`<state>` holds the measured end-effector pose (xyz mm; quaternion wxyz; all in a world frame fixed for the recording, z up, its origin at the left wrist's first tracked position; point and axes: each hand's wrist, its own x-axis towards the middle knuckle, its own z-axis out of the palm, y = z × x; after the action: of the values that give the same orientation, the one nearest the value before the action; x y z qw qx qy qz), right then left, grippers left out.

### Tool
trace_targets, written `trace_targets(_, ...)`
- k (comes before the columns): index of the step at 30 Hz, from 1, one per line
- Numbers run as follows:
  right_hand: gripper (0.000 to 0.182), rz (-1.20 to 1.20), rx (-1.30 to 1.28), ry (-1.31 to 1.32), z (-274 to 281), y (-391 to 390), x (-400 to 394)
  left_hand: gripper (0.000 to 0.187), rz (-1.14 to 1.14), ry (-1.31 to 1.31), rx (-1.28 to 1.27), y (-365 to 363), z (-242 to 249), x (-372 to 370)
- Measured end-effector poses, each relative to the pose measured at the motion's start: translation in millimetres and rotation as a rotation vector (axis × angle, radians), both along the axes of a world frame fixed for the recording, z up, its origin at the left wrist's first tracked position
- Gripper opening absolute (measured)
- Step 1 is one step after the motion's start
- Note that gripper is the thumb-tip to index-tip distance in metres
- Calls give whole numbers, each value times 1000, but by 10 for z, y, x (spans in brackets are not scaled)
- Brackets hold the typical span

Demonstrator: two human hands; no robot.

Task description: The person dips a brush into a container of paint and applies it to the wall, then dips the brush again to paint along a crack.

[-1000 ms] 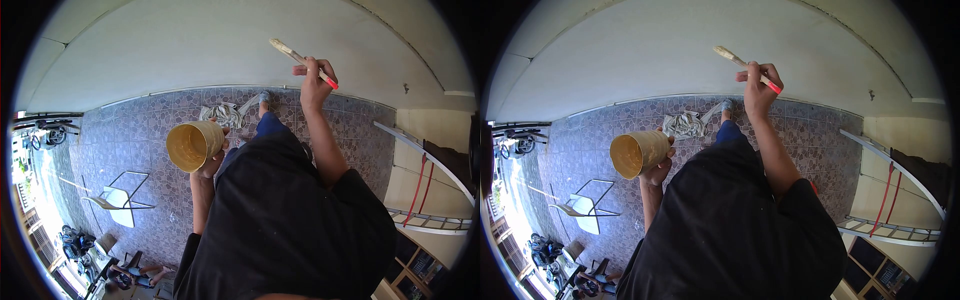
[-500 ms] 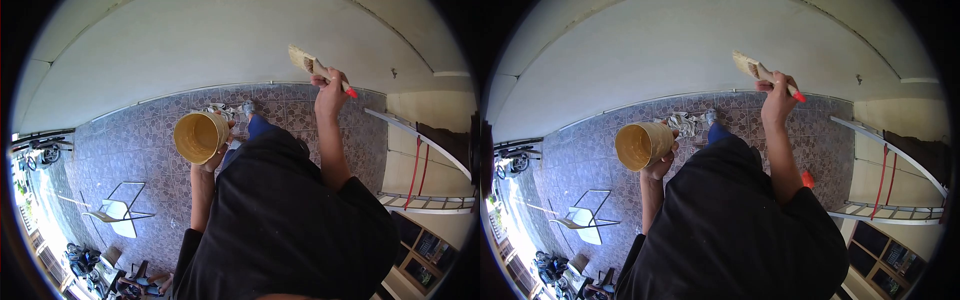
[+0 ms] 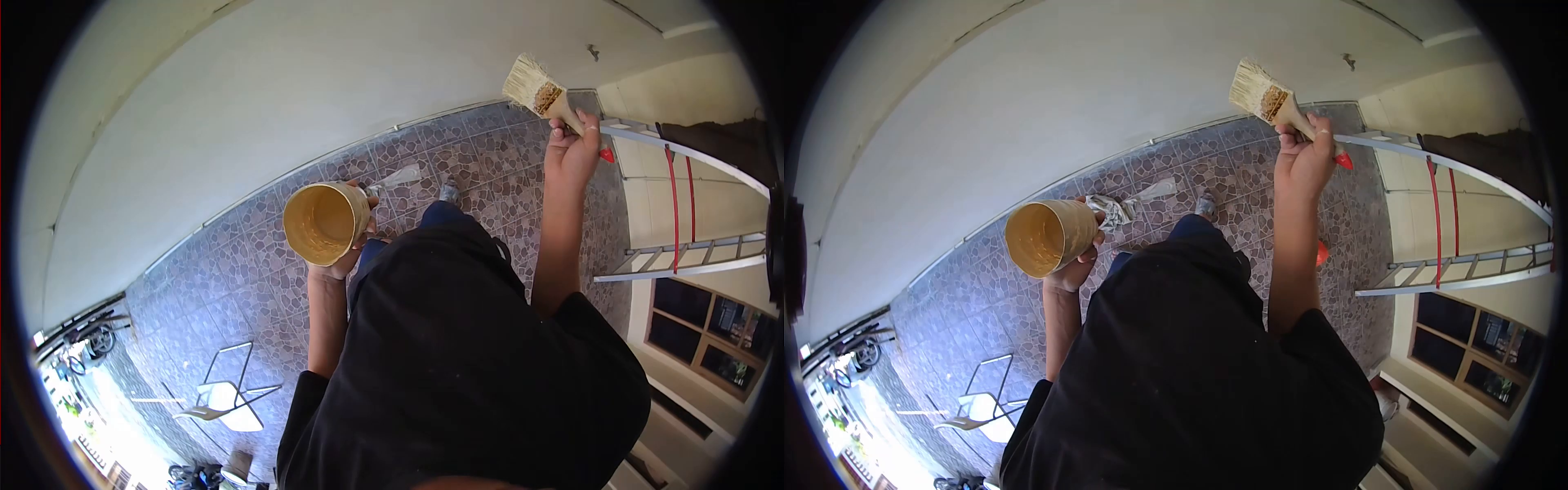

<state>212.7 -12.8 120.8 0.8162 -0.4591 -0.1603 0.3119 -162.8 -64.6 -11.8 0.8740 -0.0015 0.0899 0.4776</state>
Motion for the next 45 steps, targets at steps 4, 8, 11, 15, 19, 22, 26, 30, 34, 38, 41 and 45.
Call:
trace_targets(4,18,-47,-6,9,-62,-87,484,72,-58,-50,3,254,34,412)
trace_targets(8,17,-1,-15,125,-163,-72,977,72,-103,-51,15,445,82,904)
trace_targets(11,15,-35,-45,178,-192,15,1295,76,-137,-19,7,558,142,1300)
trace_targets(15,13,-21,-58,238,-321,155,1759,74,-122,-55,-16,677,159,1829)
trace_targets(19,17,11,-102,274,-441,329,2140,73,-128,-57,0,828,117,2262)
trace_targets(22,15,76,-134,357,-475,458,2306,73,-101,-63,-34,903,140,2556)
trace_targets(26,15,221,-163,450,-513,629,2389,73,-77,-51,-12,953,212,2832)
trace_targets(30,17,329,-150,494,-428,765,2246,70,36,199,-102,1030,201,2943)
trace_targets(34,16,403,-68,531,-301,860,2014,61,137,437,-156,1198,368,3053)
trace_targets(38,17,457,37,576,-126,907,1807,49,84,458,-45,1393,557,2991)
trace_targets(41,17,507,87,589,-28,967,1693,46,46,477,-5,1494,543,2900)
trace_targets(45,18,497,80,509,109,933,1437,47,17,402,54,1537,557,2817)
